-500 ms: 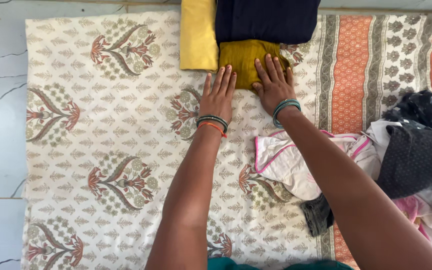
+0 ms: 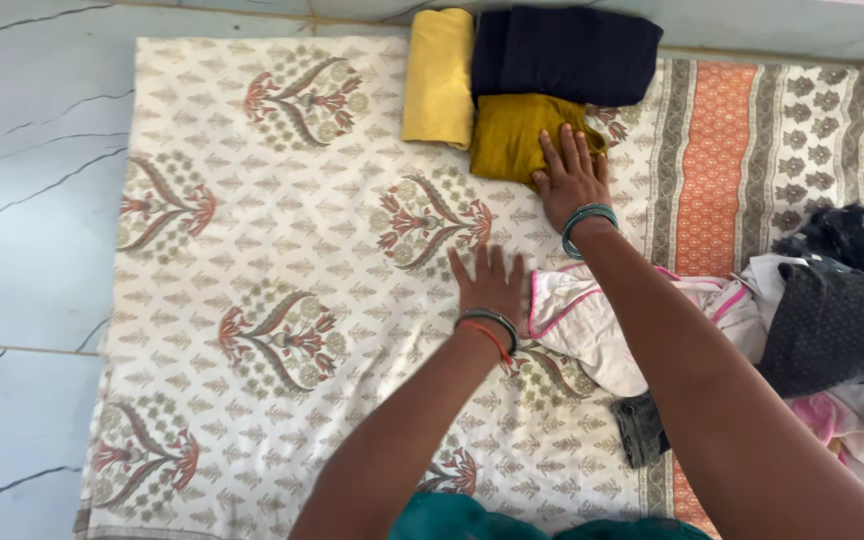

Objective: The person sits on a patterned mat and folds several garments by hand. They fold a mustard-colored top, a dark gray polka-dotted top, and a white top with pink trim, placing each folded item into a neat stack.

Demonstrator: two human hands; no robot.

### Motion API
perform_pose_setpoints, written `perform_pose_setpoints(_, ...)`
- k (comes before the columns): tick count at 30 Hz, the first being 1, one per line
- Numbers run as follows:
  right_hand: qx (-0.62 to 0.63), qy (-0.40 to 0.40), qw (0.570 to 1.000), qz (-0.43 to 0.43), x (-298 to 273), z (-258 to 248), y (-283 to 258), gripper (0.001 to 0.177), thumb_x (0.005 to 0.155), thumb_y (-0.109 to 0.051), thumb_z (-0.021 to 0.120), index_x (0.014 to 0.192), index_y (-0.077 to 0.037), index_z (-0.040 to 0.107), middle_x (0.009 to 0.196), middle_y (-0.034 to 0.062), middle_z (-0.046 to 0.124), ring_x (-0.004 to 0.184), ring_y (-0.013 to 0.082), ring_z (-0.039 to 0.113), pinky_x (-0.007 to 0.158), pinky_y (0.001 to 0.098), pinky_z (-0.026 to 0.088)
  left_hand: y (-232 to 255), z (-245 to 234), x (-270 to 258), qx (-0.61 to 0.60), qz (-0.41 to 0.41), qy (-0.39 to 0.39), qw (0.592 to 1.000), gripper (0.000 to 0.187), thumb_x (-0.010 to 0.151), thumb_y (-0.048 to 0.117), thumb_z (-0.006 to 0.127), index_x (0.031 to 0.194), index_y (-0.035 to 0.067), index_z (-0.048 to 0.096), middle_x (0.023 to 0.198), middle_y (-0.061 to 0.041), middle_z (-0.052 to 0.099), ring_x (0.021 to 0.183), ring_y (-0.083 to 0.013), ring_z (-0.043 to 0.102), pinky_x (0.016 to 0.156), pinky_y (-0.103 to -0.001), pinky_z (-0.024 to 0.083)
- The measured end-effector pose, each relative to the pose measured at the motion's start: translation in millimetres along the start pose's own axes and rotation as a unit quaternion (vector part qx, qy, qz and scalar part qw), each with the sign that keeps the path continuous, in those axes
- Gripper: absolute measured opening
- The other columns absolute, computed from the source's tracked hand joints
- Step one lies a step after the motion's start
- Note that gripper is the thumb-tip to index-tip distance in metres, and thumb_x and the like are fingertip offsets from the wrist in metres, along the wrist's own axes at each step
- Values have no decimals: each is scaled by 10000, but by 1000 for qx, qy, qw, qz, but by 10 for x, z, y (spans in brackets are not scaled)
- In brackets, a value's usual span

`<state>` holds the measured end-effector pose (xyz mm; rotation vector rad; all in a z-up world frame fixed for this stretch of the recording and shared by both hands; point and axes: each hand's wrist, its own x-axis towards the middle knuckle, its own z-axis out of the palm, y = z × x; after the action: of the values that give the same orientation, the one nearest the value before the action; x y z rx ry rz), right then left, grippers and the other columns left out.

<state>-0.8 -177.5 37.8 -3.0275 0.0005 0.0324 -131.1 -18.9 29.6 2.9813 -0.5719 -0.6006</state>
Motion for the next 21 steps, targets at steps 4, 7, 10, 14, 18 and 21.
perform_pose_setpoints(4, -22, -17, 999, 15, -18, 21, -3, 621, 1071, -464, 299, 1645, -336, 100, 1728, 28, 42, 1583, 240, 53, 1265, 492, 72, 155, 349, 153, -33, -37, 31, 998, 640, 1017, 277, 440, 1613, 207, 217, 1712, -105, 81, 1535, -429, 94, 1101, -815, 118)
perform_pose_setpoints(7, -33, -5, 999, 1, -12, 152, 43, 644, 1078, -453, 311, 1660, -292, 87, 1734, 73, 47, 1590, 273, 71, 1273, 492, 80, 292, 663, 406, -55, -58, 55, 995, 611, 1042, 276, 421, 1620, 199, 242, 1712, -148, 101, 1521, -502, 118, 1065, -796, 240)
perform_pose_setpoints(10, -35, 40, 998, -20, -87, 310, 91, 688, 1082, -438, 353, 1671, -219, 73, 1727, 139, 45, 1582, 334, 82, 1274, 505, 85, 289, 844, 549, -85, -63, 76, 991, 561, 1070, 325, 388, 1605, 205, 269, 1710, -148, 111, 1522, -517, 125, 1057, -797, 285)
perform_pose_setpoints(14, -38, 42, 998, -22, -357, 463, 161, 777, 1024, -439, 439, 1665, -183, 83, 1722, 154, 51, 1580, 366, 82, 1246, 548, 123, 253, 807, 547, -129, -58, 61, 988, 522, 1110, 403, 338, 1594, 215, 284, 1720, -128, 96, 1551, -492, 97, 1103, -783, 250)
perform_pose_setpoints(18, -41, -9, 999, -9, -690, 455, 115, 737, 998, -459, 469, 1641, -242, 182, 1725, 145, 67, 1577, 353, 103, 1221, 608, 160, 69, 615, 248, -95, -26, 68, 993, 671, 1013, 350, 494, 1620, 265, 222, 1716, -84, 51, 1565, -375, 80, 1184, -674, 166)
perform_pose_setpoints(21, -52, -107, 993, 26, -1106, 490, 98, 658, 1007, -443, 442, 1621, -299, 254, 1743, 86, 101, 1594, 328, 132, 1195, 639, 229, -12, 589, -94, -99, -18, 23, 995, 835, 918, 371, 613, 1620, 302, 165, 1718, -21, -4, 1575, -268, 51, 1236, -591, 109)
